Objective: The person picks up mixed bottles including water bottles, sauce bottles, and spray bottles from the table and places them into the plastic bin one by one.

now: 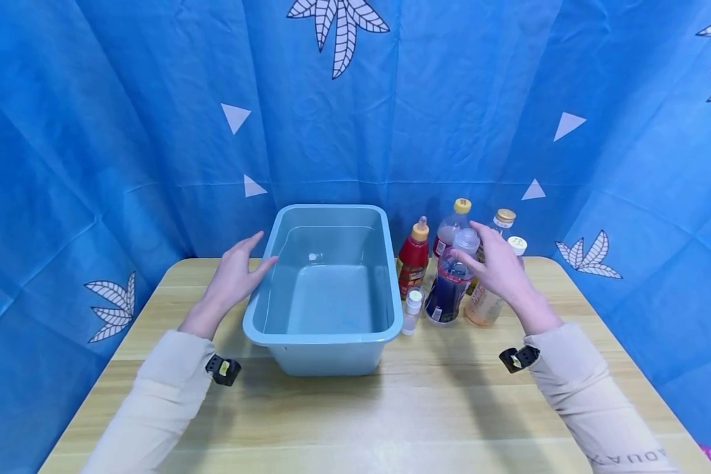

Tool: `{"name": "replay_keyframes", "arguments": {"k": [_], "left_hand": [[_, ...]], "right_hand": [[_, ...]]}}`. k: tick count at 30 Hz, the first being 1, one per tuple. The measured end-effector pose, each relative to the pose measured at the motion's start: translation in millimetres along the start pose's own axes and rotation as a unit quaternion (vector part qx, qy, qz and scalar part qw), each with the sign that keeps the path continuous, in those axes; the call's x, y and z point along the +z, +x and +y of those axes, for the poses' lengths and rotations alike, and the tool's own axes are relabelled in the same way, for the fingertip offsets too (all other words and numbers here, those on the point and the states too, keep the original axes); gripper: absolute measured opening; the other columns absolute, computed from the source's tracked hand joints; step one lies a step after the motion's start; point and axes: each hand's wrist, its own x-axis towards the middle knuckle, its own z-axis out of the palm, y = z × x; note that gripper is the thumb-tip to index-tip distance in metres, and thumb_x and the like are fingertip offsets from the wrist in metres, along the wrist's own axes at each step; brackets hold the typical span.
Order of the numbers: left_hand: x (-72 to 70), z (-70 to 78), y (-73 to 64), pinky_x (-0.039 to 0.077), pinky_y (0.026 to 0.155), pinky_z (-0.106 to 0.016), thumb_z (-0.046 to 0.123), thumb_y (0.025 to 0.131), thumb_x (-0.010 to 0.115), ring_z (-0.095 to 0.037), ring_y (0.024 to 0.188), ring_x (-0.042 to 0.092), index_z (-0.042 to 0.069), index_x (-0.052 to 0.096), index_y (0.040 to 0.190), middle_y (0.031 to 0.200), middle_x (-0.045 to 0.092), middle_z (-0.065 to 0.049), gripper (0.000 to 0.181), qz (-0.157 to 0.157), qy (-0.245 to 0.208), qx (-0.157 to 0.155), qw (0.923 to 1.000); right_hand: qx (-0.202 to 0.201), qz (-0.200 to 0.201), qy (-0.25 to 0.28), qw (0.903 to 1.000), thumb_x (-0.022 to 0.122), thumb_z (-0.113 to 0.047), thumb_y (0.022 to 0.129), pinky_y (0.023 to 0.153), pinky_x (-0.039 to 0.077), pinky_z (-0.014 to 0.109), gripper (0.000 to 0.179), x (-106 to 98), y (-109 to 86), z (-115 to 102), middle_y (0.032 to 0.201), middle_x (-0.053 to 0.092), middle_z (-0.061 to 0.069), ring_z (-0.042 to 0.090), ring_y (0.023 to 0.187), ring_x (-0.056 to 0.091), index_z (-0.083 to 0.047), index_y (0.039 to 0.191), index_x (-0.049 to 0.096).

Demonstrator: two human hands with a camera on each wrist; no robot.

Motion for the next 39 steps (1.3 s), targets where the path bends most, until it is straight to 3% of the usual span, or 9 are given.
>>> {"name": "replay_keyframes", "arguments": {"k": [5, 12, 31, 39], "left_hand": [[4.3, -6.6, 1.0, 0.044, 0.083, -0.048, 0.026, 0.089, 0.053, -0.039, 0.105, 0.048, -0.002, 0.033, 0.134, 0.132, 0.037, -0.024, 0.056, 0.032, -0.041, -0.002, 0.9987], [10.1, -12.6, 2.3, 0.051, 0.072, -0.042, 0.027, 0.089, 0.053, -0.036, 0.096, 0.056, -0.001, 0.038, 0.132, 0.123, 0.047, -0.023, 0.053, 0.05, -0.093, -0.032, 0.9939], [23.3, -16.9, 0.9, 0.051, 0.074, -0.036, 0.029, 0.088, 0.055, -0.028, 0.084, 0.059, 0.001, 0.048, 0.126, 0.109, 0.055, -0.017, 0.047, 0.081, -0.176, -0.098, 0.9761], [27.4, -17.6, 1.8, 0.049, 0.077, -0.037, 0.028, 0.089, 0.053, -0.028, 0.086, 0.06, 0.001, 0.048, 0.126, 0.105, 0.055, -0.017, 0.046, 0.083, -0.199, -0.105, 0.9708]], "right_hand": [[0.018, 0.019, 0.025, 0.9994, 0.054, -0.039, 0.086, 0.092, 0.033, 0.055, 0.069, 3.6, -0.5, 1.8, 0.128, 0.038, 0.027, 0.042, 0.116, 0.037, 0.004, 0.134, 0.029], [0.034, 0.041, 0.095, 0.994, 0.057, -0.031, 0.086, 0.089, 0.039, 0.05, 0.062, 7.0, -0.8, 5.4, 0.122, 0.044, 0.029, 0.041, 0.11, 0.045, 0.004, 0.131, 0.032], [0.081, 0.058, 0.185, 0.9777, 0.061, -0.035, 0.082, 0.091, 0.038, 0.048, 0.062, 15.6, 6.2, 14.4, 0.118, 0.048, 0.023, 0.038, 0.111, 0.045, 0.001, 0.128, 0.038], [0.1, 0.071, 0.216, 0.9688, 0.063, -0.033, 0.081, 0.094, 0.037, 0.045, 0.059, 18.5, 5.1, 18.2, 0.117, 0.049, 0.022, 0.036, 0.111, 0.045, 0.001, 0.124, 0.041]]}}
